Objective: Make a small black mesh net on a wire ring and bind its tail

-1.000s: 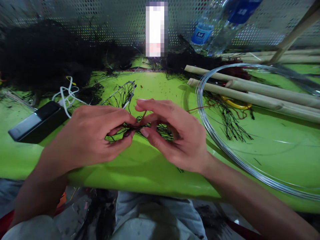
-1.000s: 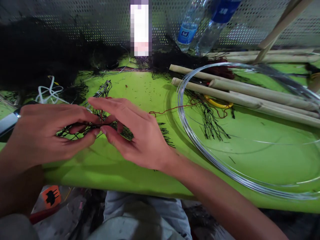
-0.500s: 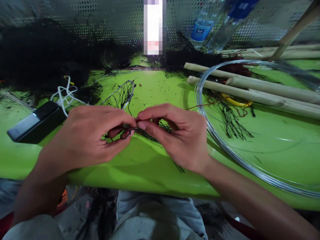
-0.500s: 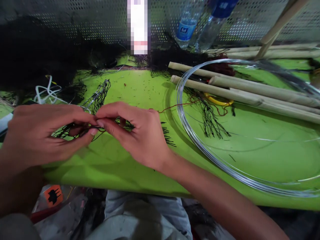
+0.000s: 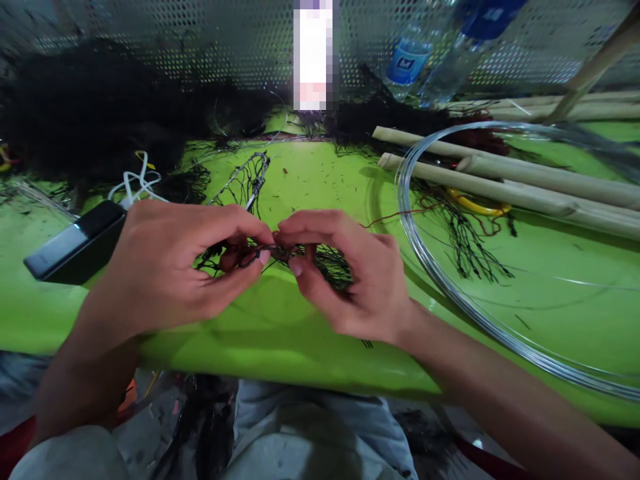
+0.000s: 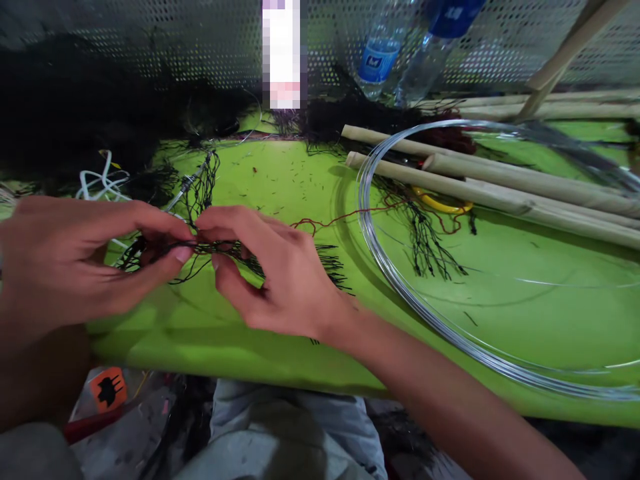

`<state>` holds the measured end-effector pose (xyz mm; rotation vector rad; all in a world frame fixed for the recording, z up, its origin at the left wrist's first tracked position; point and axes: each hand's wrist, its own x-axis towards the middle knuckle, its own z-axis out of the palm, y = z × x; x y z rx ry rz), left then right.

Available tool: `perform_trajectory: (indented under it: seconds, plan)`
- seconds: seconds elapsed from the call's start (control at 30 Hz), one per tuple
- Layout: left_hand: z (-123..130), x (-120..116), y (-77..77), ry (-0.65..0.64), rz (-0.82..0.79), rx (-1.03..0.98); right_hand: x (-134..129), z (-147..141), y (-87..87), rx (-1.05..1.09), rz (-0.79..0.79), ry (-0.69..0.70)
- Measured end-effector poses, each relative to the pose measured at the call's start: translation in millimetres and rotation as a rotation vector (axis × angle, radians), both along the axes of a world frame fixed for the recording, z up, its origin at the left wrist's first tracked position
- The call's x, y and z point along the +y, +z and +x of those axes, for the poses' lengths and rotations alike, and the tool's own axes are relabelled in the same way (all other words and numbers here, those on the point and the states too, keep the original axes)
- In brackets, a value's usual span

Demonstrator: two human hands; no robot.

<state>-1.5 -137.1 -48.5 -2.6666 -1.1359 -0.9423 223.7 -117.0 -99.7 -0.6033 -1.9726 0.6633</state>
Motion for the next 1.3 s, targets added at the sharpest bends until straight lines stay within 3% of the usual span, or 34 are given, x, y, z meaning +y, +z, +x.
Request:
perform_trajectory:
  seconds: [0.13, 0.3, 0.5, 0.67, 0.9, 1.03, 1.2, 1.3]
  plan:
    - [1, 0, 0.6, 0.044, -0.028, 0.009, 1, -2, -0.4, 0.014, -0.037, 0.027]
    - [2, 0, 2.1, 0.018, -0.033, 0.020, 5, -5, -1.3, 0.185, -0.283, 0.073]
    - [6, -1, 1.5, 0.076, -0.086, 0.031, 8, -5, -3.0, 0.260, -0.522, 0.152]
    - [6, 1, -1.3, 0.038, -0.106, 0.049, 12, -2, 0.1, 0.240, -0.669, 0.180]
    - [5, 4, -6.4, 0.062, -0.141, 0.079, 22, 7, 7.8, 0.051, -0.773, 0.323]
    - [6, 5, -7.1, 0.021, -0.139, 0.062, 21, 4, 3.1, 0.011, -0.659, 0.264]
    - [6, 7, -9.8, 0.013, -0.148, 0.074, 14, -2, -2.3, -0.026, -0.378, -0.009]
    - [6, 8, -11.0, 0.011, -0.143, 0.081, 10, 0, 0.4, -0.056, -0.318, -0.073]
